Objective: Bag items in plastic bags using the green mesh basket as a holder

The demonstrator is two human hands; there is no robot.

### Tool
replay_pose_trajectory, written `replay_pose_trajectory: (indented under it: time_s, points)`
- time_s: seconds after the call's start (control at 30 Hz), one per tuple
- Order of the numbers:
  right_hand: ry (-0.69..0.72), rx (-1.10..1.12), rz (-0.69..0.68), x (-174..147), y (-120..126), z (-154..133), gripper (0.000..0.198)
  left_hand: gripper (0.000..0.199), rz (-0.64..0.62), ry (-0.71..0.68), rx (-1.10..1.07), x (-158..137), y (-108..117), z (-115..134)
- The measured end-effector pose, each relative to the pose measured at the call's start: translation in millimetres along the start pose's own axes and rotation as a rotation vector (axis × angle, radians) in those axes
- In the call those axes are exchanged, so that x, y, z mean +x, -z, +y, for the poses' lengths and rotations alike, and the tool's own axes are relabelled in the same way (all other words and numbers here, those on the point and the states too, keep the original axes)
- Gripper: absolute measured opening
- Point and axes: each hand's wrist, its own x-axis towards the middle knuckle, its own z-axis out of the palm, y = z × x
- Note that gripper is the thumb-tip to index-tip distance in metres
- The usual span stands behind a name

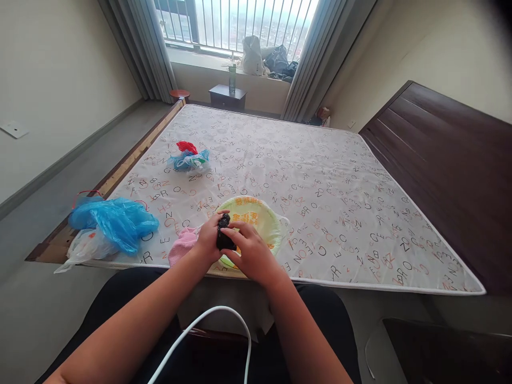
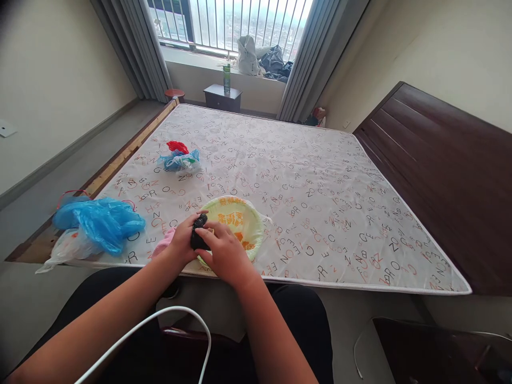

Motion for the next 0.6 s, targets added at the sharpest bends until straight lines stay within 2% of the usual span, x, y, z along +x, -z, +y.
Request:
replay_pose_trajectory:
  time_s: [0.1,0.23,0.3,0.37,0.47,0.53,0.6]
  points:
    - [-0.039,0.001,-0.019,1,-4,2,0.047,0.048,-0.067,0.015,0.006,-5,-3,3]
    - [-0.086,0.018,-0.029,2,-1,14,0.039,0.045,-0.252,0.054,0.094,-7,-3,-2]
    - [-0.098,0.026,0.026,1,6,24,0.038,0.048,-0.284,-0.003,0.218,-2,1,2]
    - [-0.133,-0.004,0.134,-1,13,36,0.038,0.045,-0.220,-0.153,0.393,6,7,13]
    - [-0.228,-0.081,0.246,-3,14,53,0.040,0.045,-0.044,-0.397,0.721,20,23,36]
    - [-0.275,-0.114,0.175,-5,6,63,0.041,0.049,0.039,-0.481,0.961,30,37,47]
    - [-0.297,-0.133,0.053,-7,-6,71,0.042,0.056,0.078,-0.478,1.099,40,52,51]
